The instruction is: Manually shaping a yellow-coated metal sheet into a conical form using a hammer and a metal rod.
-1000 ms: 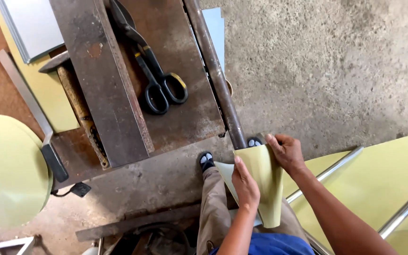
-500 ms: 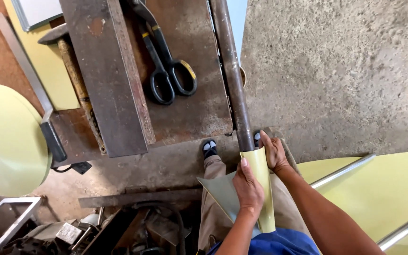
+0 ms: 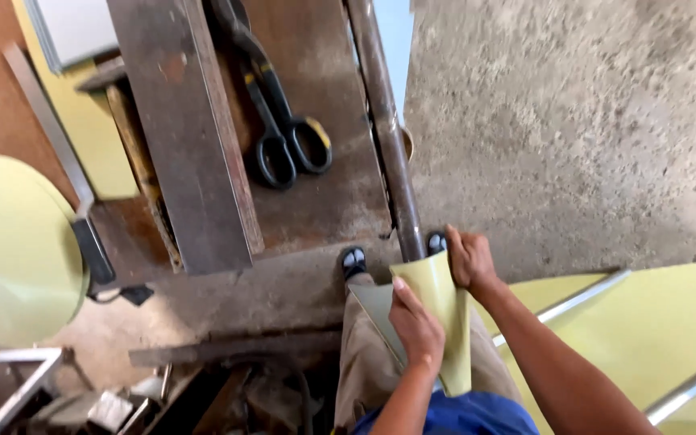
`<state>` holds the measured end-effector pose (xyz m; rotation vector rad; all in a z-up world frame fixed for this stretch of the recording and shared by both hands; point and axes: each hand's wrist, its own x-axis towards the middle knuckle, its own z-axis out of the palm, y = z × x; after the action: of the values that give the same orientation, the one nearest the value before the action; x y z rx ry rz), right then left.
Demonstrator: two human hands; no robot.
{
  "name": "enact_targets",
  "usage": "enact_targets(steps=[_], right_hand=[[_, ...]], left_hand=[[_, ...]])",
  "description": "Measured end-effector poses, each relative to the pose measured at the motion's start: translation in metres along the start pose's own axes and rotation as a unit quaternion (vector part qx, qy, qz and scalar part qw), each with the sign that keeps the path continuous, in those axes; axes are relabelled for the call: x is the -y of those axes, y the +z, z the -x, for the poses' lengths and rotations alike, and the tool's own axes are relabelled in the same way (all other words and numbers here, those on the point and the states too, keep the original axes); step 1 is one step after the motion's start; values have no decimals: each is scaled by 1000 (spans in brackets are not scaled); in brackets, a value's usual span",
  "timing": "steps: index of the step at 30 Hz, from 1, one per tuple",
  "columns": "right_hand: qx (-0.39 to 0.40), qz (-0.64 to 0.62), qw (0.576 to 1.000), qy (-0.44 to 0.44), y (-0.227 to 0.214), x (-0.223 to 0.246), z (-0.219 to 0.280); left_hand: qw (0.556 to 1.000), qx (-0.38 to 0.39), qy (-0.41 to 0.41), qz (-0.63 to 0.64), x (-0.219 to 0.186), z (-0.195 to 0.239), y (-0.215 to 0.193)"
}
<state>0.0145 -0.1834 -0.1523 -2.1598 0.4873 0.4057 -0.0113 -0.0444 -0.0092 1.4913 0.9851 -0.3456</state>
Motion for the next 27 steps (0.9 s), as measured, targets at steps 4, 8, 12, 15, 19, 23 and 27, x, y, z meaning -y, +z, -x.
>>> enact_targets(steps=[4,8,12,15,19,23,27], right_hand=[[30,-99,994,46,8,16,-7],[-45,11,999,-13,-27,39,18],[-87,262,961,4,-51,106,40],[-138,160,976,-58,-72,135,59],[-215,103,969,-61,-60,91,109],[-109,26,990,89,-22,67,118],[-58,-104,982,149,-18,78,115]], left_hand=[[999,9,-10,46,-5,-4,0],[994,-11,-2,-109,-14,5,-9],[977,-70,15,-201,-34,22,-11],[974,-107,-28,-199,-6,6,-7],[972,-119,-4,-204,-10,3,-8],[964,-115,-55,-233,-20,1,-4],[972,-86,-66,-211,-22,5,-8]])
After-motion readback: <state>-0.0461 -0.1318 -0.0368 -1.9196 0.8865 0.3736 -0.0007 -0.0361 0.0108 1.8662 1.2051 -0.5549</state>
